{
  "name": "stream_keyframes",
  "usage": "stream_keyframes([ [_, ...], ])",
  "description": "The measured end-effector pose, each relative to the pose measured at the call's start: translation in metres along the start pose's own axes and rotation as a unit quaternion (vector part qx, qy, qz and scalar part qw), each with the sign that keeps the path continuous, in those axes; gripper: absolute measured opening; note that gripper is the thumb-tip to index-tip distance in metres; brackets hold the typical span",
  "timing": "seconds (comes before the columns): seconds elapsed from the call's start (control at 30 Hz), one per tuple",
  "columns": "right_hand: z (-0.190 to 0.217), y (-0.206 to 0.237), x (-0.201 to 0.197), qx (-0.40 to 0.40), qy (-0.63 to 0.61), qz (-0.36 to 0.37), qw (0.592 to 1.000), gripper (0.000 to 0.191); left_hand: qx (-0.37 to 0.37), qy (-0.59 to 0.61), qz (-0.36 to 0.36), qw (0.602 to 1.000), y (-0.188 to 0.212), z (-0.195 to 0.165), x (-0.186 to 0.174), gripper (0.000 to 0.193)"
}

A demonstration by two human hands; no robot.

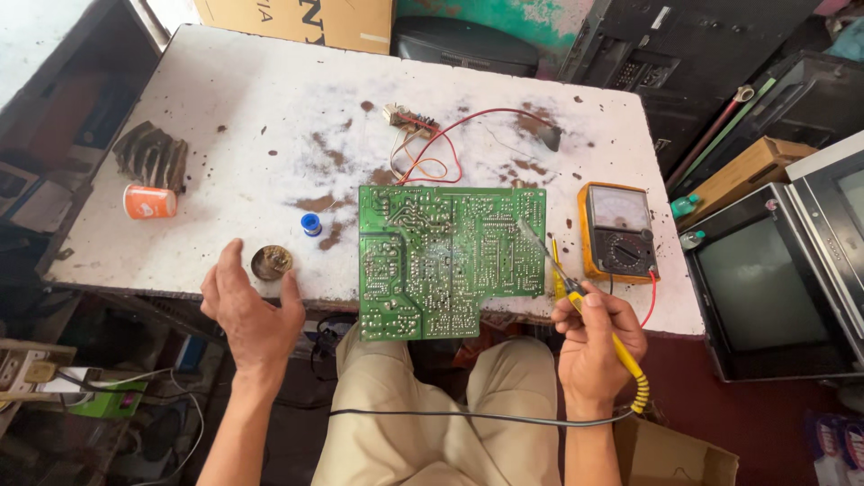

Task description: The person applies flux to a green circuit board and uses a soldering iron to reflow solder joints on the back side. They repeatedly heat specific areas while holding the board steady with their other hand.

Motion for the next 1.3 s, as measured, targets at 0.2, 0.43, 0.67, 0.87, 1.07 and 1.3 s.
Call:
stream_keyframes([
  [0.2,-0.018,-0.011,0.005,0.005,-0.011,0.017,1.000,0.015,-0.043,0.281,0.037,0.958,-0.008,-0.032,0.032,0.035],
  [0.43,-0.024,-0.017,0.009,0.013,-0.005,0.027,1.000,0.016,-0.082,0.425,0.107,0.895,-0.016,-0.056,0.071,0.038],
  [0.67,-0.024,-0.017,0.014,0.006,-0.005,0.041,0.999,0.017,-0.154,0.484,0.133,0.851,-0.011,-0.051,0.099,0.039],
  [0.87,-0.005,-0.012,0.026,-0.041,0.111,0.046,0.992,0.019,-0.184,0.531,0.140,0.815,-0.008,-0.055,0.109,0.040],
  [1.07,0.003,-0.010,0.029,-0.055,0.161,0.052,0.984,0.021,-0.182,0.516,0.133,0.827,-0.008,-0.056,0.107,0.039],
  [1.3,-0.016,-0.018,0.017,-0.001,0.051,0.042,0.998,0.020,-0.173,0.513,0.127,0.831,-0.009,-0.056,0.105,0.038],
])
Point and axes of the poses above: each hand's wrist, its own y-axis away from the middle knuckle, its own x-axis out of the palm, z = x × y, the point moved 10 cm from there along -y, towards the middle knuckle, and after that the axes turned 6 degrees about x, right-handed, at the moved point
